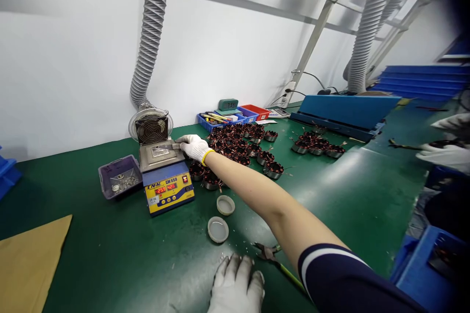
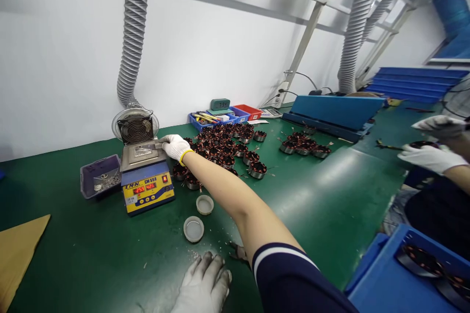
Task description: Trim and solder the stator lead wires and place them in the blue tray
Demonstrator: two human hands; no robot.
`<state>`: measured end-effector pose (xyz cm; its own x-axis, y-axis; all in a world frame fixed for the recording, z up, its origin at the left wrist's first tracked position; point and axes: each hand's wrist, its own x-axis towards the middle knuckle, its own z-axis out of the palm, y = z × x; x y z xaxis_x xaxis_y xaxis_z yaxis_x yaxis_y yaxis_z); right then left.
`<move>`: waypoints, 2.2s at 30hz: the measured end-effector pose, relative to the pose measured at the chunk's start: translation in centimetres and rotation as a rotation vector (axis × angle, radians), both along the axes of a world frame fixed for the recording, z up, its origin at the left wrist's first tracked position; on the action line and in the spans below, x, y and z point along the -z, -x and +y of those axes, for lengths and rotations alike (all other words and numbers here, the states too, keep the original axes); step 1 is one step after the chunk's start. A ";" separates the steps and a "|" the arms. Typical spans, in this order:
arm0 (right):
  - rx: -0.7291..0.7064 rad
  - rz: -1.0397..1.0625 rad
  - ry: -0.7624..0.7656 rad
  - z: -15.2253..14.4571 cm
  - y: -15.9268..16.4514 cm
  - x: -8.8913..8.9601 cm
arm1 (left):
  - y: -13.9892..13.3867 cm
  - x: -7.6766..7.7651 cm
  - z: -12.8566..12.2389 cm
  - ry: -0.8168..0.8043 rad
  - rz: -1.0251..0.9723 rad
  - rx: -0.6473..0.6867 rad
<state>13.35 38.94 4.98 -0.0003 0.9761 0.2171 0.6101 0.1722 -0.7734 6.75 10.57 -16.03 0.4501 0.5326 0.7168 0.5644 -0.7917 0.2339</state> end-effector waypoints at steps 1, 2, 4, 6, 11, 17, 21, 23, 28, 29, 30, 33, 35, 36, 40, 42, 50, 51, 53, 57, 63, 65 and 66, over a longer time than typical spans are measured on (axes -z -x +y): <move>0.000 0.003 0.002 -0.1 -0.2 0.0 | -0.1 0.1 0.0 -0.004 0.001 -0.010; 0.005 0.008 0.002 0.0 -0.4 0.0 | -0.1 0.2 0.0 -0.009 -0.005 -0.020; 0.022 0.024 -0.004 0.1 -0.3 -0.1 | -0.1 0.2 0.1 -0.022 -0.022 -0.027; 0.037 0.034 -0.010 0.5 0.3 -0.3 | -0.1 -0.1 0.2 -0.041 -0.048 -0.026; 0.021 0.027 -0.027 1.4 1.9 -0.4 | 0.0 -0.5 0.2 -0.033 -0.085 -0.013; -0.058 0.005 -0.029 1.2 0.8 0.2 | 0.3 -0.3 0.0 0.046 0.101 0.024; -0.037 0.010 -0.028 0.8 -0.1 0.2 | 0.6 -0.8 0.0 0.080 0.104 0.047; -0.017 0.022 -0.034 0.8 0.1 0.1 | 0.6 -1.2 0.0 0.068 0.078 0.052; -0.008 0.044 -0.042 1.3 1.8 -0.1 | 0.7 -1.8 0.2 0.056 0.093 0.051; -0.012 0.045 -0.042 1.4 2.0 -0.1 | 0.8 -1.8 0.2 0.063 0.098 0.050; -0.018 0.045 -0.041 1.4 2.1 -0.1 | 0.8 -1.8 0.2 0.065 0.093 0.052; -0.043 0.048 -0.036 1.4 2.0 0.3 | 0.8 -1.9 0.0 0.078 0.067 0.055; -0.066 0.052 -0.031 1.3 1.6 0.6 | 0.8 -2.1 -0.2 0.103 0.087 0.047; -0.078 0.056 -0.029 1.2 1.3 0.7 | 0.9 -2.2 -0.2 0.118 0.103 0.042; -0.099 0.086 -0.045 0.8 0.6 0.8 | 1.0 -2.5 -0.3 0.122 0.097 0.035; -0.102 0.115 -0.072 0.5 0.6 0.7 | 1.0 -2.6 -0.3 0.110 0.082 0.035; -0.117 0.143 -0.111 -1.1 0.9 2.0 | 1.0 -2.9 -0.4 0.126 0.103 0.027; -0.099 0.146 -0.112 -1.1 0.9 2.1 | 1.0 -2.9 -0.4 0.136 0.106 0.028; -0.067 0.158 -0.109 -1.1 0.8 2.2 | 1.1 -3.0 -0.4 0.143 0.112 0.032; -0.056 0.186 -0.102 -1.1 1.0 2.4 | 1.2 -3.0 -0.4 0.111 0.102 0.038; -0.028 0.166 -0.126 -1.4 1.5 2.7 | 1.3 -3.3 -0.6 0.127 0.102 0.036; -0.012 0.167 -0.129 -1.5 1.6 2.7 | 1.4 -3.6 -0.6 0.133 0.101 0.038; -0.008 0.170 -0.130 -1.5 1.7 2.6 | 1.4 -3.6 -0.5 0.133 0.098 0.040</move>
<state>11.67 37.43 2.39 0.0400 0.9400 0.3389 0.4707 0.2815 -0.8362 5.34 10.05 -12.40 0.5367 0.6001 0.5931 0.5586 -0.7796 0.2832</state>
